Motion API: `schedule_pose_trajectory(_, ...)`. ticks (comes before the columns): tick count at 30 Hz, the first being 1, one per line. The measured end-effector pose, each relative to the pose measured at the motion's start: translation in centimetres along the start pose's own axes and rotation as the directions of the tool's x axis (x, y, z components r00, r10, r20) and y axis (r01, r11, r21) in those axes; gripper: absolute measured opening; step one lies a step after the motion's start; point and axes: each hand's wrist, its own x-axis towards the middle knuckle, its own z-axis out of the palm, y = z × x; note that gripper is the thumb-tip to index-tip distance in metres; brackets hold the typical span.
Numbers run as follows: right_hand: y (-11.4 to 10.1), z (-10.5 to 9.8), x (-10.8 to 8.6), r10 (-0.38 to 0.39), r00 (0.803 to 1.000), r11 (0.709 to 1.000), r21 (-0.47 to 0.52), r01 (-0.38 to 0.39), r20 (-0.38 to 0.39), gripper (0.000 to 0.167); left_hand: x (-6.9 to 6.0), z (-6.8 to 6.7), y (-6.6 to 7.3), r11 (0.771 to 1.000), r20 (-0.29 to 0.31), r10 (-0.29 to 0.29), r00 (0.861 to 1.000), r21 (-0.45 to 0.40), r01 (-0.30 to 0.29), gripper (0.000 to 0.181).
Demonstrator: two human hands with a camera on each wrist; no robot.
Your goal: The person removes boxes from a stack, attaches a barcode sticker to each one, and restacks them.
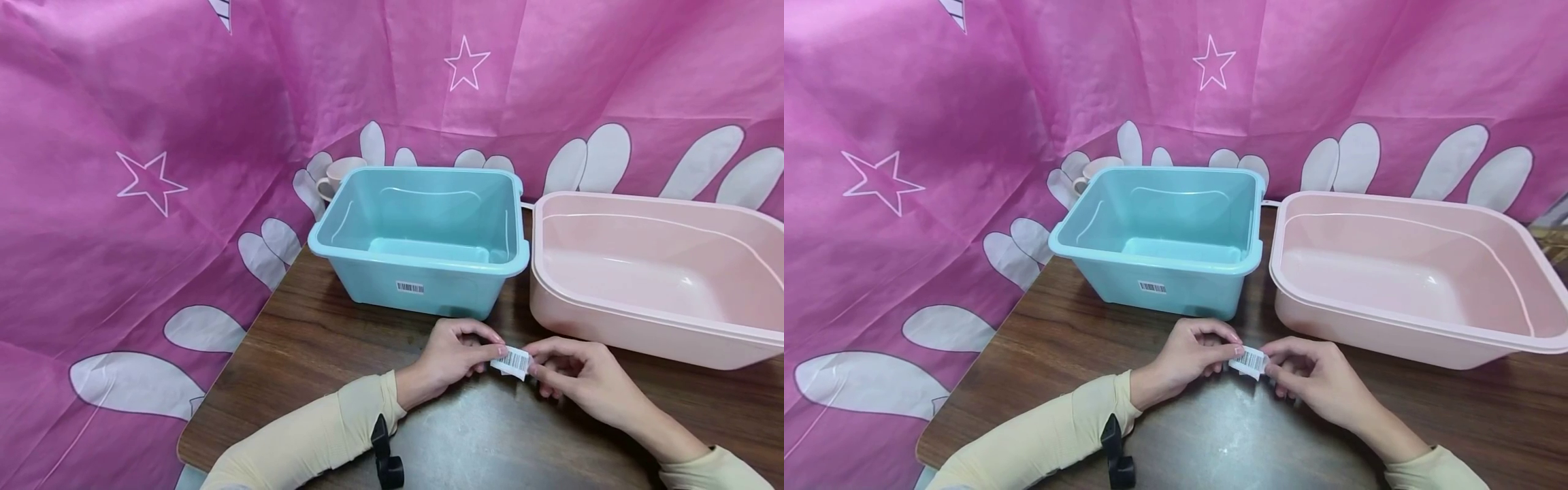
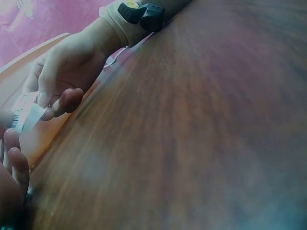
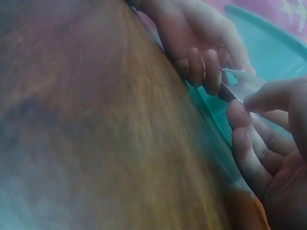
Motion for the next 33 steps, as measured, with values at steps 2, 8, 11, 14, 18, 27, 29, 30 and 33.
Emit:
schedule_pose_trajectory(2, 0.07, -0.07, -0.03, -0.002, 1.000, 1.000, 0.007, 0.002, 0.012, 0.020, 0.00, 0.00, 0.01, 1.000, 0.004, -0.003, 1.000, -0.004, 0.003, 0.014)
schedule_pose_trajectory(8, 0.25, -0.18, -0.09, -0.049, 0.997, 0.998, 0.029, 0.048, 0.054, 0.023, 0.07, 0.00, 0.07, 1.000, 0.021, -0.019, 1.000, -0.019, 0.020, 0.015)
schedule_pose_trajectory(11, 0.24, -0.17, -0.10, -0.056, 0.996, 0.998, 0.025, 0.054, 0.070, 0.023, 0.11, -0.03, 0.08, 0.999, 0.017, -0.027, 0.999, -0.023, 0.027, 0.016)
schedule_pose_trajectory(14, 0.25, -0.16, -0.10, -0.060, 0.994, 0.998, 0.017, 0.059, 0.093, 0.022, 0.14, -0.06, 0.08, 0.999, 0.007, -0.027, 1.000, -0.027, 0.027, 0.016)
schedule_pose_trajectory(18, 0.29, -0.18, -0.07, -0.064, 0.988, 0.998, 0.027, 0.061, 0.143, 0.021, 0.12, -0.07, 0.11, 0.999, -0.002, -0.021, 1.000, -0.032, 0.021, 0.016)
schedule_pose_trajectory(27, 0.11, -0.25, 0.02, -0.056, 0.971, 0.998, 0.043, 0.047, 0.231, 0.021, 0.07, -0.07, 0.21, 0.999, -0.004, 0.000, 1.000, -0.044, 0.000, 0.017)
schedule_pose_trajectory(29, 0.18, -0.31, 0.02, -0.058, 0.967, 0.998, 0.045, 0.048, 0.248, 0.021, 0.07, -0.07, 0.24, 0.999, -0.006, 0.002, 1.000, -0.051, -0.002, 0.017)
schedule_pose_trajectory(30, 0.27, -0.38, 0.01, -0.062, 0.964, 0.997, 0.049, 0.051, 0.258, 0.021, 0.07, -0.08, 0.25, 0.999, -0.006, 0.000, 1.000, -0.054, 0.000, 0.018)
schedule_pose_trajectory(33, 0.40, -0.50, 0.04, -0.062, 0.954, 0.997, 0.063, 0.046, 0.293, 0.020, 0.06, -0.08, 0.25, 0.998, -0.010, -0.003, 1.000, -0.061, 0.002, 0.018)
